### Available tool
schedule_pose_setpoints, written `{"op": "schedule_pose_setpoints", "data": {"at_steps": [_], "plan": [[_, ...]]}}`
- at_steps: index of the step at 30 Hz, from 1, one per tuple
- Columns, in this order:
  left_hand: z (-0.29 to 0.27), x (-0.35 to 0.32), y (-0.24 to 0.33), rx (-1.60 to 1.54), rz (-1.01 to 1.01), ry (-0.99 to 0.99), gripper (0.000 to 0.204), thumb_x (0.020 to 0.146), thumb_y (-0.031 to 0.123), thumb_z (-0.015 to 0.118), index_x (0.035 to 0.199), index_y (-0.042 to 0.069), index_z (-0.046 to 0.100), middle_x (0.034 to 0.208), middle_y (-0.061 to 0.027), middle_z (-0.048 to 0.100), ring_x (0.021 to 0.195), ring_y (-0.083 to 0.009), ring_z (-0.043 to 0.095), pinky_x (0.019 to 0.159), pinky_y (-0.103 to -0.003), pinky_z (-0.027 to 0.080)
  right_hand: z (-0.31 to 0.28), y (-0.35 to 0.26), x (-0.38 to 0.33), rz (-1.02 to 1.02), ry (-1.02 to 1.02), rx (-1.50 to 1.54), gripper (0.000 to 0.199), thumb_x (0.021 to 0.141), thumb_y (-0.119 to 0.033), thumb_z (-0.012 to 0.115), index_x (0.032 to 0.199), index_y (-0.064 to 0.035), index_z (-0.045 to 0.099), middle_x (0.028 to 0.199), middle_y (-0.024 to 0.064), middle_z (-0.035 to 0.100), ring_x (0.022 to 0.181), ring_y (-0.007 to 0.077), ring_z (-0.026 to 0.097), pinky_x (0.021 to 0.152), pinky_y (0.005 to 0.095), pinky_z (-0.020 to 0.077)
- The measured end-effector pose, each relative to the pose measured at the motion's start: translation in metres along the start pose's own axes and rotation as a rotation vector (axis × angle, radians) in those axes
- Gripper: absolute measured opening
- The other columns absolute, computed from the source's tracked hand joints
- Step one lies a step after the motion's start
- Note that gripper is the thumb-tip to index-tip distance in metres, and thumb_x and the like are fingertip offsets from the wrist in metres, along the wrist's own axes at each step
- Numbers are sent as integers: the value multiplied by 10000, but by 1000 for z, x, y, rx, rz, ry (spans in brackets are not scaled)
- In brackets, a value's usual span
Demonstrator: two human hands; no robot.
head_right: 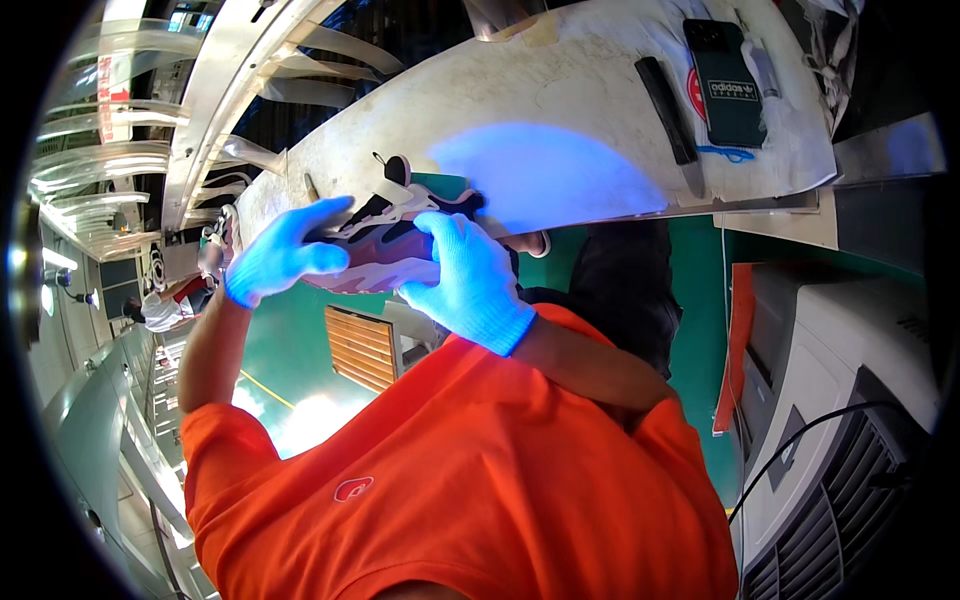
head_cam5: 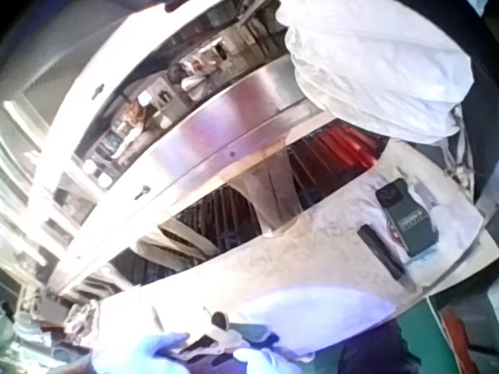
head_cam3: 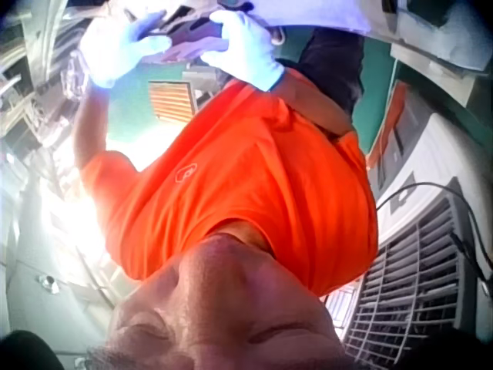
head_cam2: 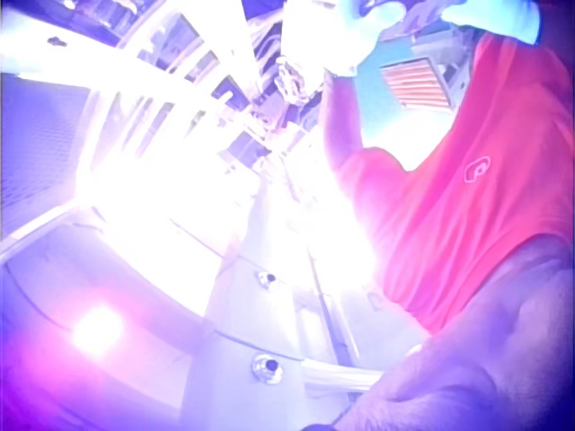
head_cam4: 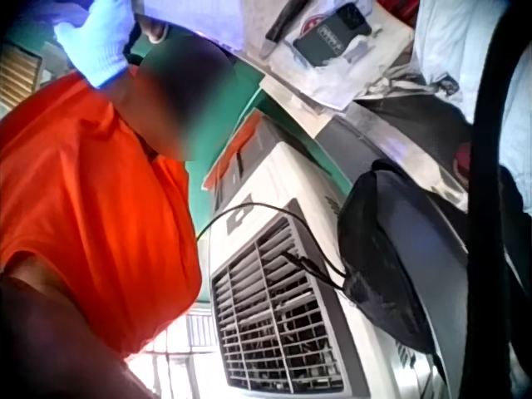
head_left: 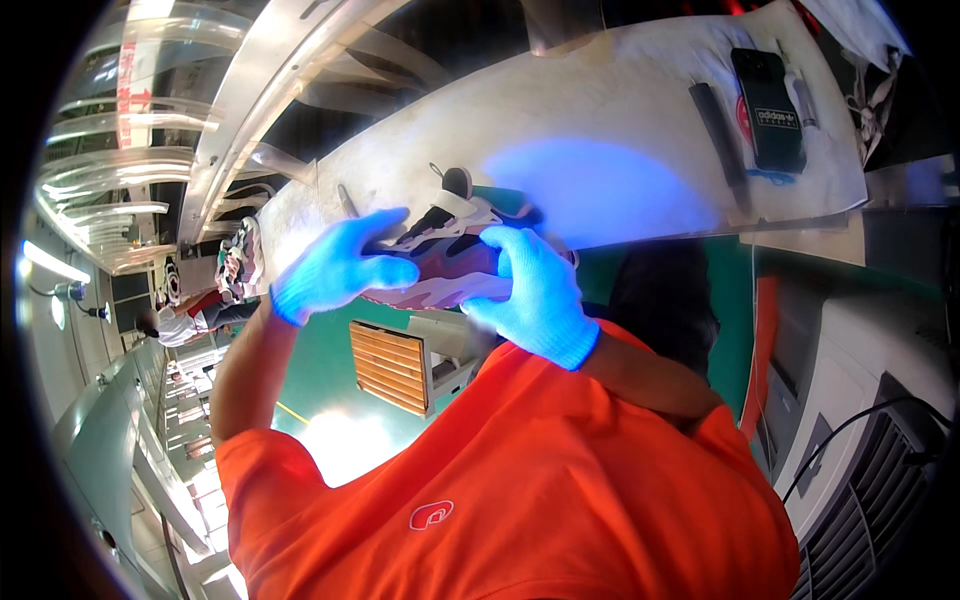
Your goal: The person cleans a white and black sneaker on a workbench using a small brush and a cloth. They scrub the shoe's upper and sole, wipe it, and rotate it to access different areas, repeating the process throughout the clip.
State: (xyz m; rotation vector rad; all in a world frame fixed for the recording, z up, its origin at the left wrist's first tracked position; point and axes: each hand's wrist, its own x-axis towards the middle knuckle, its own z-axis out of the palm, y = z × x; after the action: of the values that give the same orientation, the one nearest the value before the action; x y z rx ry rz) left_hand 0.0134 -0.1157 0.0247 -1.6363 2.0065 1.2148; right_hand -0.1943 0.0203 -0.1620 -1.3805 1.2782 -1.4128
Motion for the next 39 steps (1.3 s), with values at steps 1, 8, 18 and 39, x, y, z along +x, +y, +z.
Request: {"op": "schedule_pose_setpoints", "data": {"at_steps": [1, 8, 18, 39], "plan": [[-3, 7, 1, 24, -45, -46, 950, 888, 521, 920, 1610, -11, 607, 1440, -234, 746, 1336, -329, 718, 1154, -407, 541, 5, 2, 0, -37, 18, -37, 788, 759, -272, 1038, 1407, -77, 634, 1176, 125, 704, 981, 305, 735, 841, 436, 617], [7, 27, 63, 358, -111, -239, 916, 830, 547, 961, 1499, 11, 638, 1287, -221, 799, 1154, -335, 789, 1029, -399, 604, 9, 2, 4, -61, 4, -78, 808, 752, -286, 1048, 1417, -86, 635, 1172, 118, 707, 976, 294, 737, 845, 435, 609], [32, 30, 76, 492, -174, -64, 994, 767, 658, 925, 1435, -25, 650, 1248, -258, 812, 1134, -429, 808, 1008, -464, 624, 17, 5, 2, -105, 0, -158, 783, 777, -293, 1012, 1411, -66, 614, 1179, 176, 719, 1023, 371, 766, 829, 474, 637], [172, 0, -49, -1200, 415, -92, 863, 874, 151, 973, 1596, -22, 533, 1518, -150, 677, 1436, -270, 631, 1243, -468, 495, -33, 26, -36, 416, 32, 751, 944, 818, 91, 886, 1660, -1, 468, 1551, 112, 627, 1426, 243, 633, 1222, 411, 532]]}}
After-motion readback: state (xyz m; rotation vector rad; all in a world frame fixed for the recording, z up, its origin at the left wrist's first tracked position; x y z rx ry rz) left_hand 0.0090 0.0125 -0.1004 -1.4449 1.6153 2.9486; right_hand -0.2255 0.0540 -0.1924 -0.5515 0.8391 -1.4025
